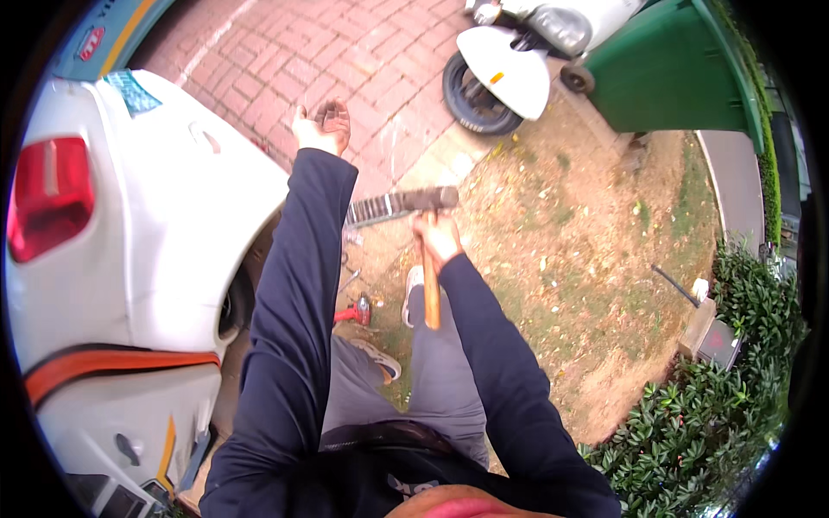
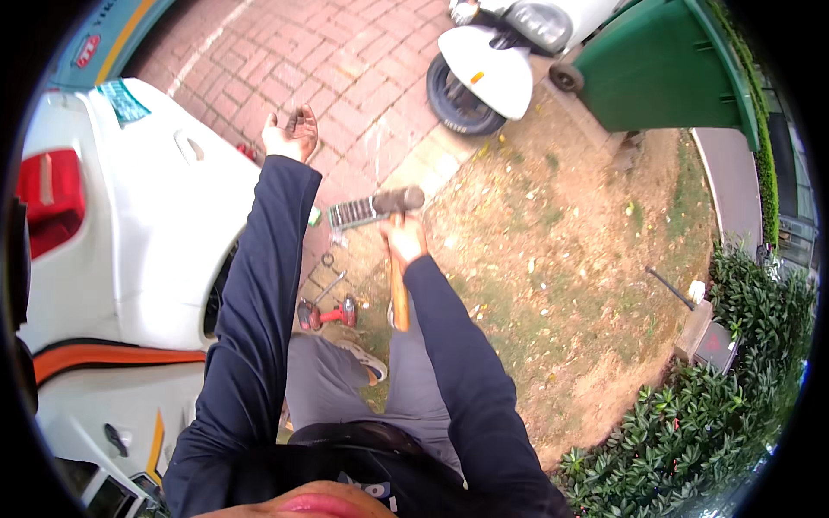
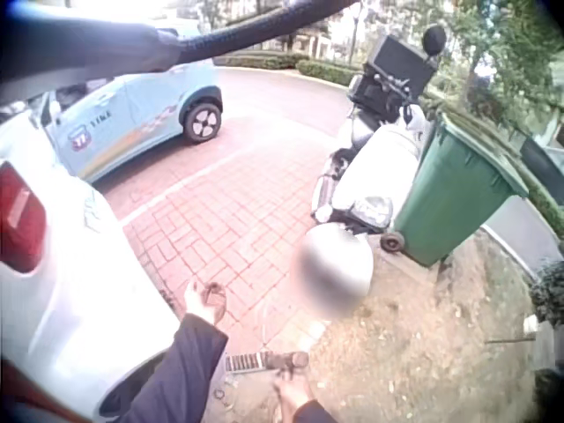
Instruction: The person sits on the ground and works on a car's wheel hub assembly. They use a hammer to tap a metal rod and remove a bearing from the axle shaft. The person then retrieves a tool from a toolbox and continues to manipulate the axle and hub components.
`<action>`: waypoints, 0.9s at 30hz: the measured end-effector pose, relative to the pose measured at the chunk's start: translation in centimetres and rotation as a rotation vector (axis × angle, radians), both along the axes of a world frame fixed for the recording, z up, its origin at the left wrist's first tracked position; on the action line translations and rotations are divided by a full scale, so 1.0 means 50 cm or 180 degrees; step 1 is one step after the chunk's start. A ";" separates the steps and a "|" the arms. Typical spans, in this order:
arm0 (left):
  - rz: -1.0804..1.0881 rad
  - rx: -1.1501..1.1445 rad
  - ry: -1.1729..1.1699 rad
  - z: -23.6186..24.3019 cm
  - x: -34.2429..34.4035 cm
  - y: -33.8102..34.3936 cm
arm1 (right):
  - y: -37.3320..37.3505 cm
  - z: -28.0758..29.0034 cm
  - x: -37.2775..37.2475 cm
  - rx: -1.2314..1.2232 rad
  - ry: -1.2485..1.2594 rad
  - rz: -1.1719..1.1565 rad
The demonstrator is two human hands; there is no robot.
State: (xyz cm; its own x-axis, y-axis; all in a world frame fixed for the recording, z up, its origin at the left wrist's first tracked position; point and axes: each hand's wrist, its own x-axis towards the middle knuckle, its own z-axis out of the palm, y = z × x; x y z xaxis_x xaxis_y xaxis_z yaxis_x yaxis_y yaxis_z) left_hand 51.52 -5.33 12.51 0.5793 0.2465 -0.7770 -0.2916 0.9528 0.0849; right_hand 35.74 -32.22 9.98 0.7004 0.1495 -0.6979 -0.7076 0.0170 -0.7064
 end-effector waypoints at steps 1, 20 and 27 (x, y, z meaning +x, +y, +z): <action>-0.0278 0.0439 -0.0370 0.145 0.058 -0.028 | -0.041 0.118 0.012 0.0191 -0.0180 0.0129; -0.0788 0.2192 -0.0864 0.848 0.694 0.486 | 0.064 0.922 0.865 -0.2287 -0.1964 0.1686; -0.1218 0.2211 -0.1736 1.084 1.283 0.519 | 0.172 0.903 1.257 -0.2442 -0.1302 0.0723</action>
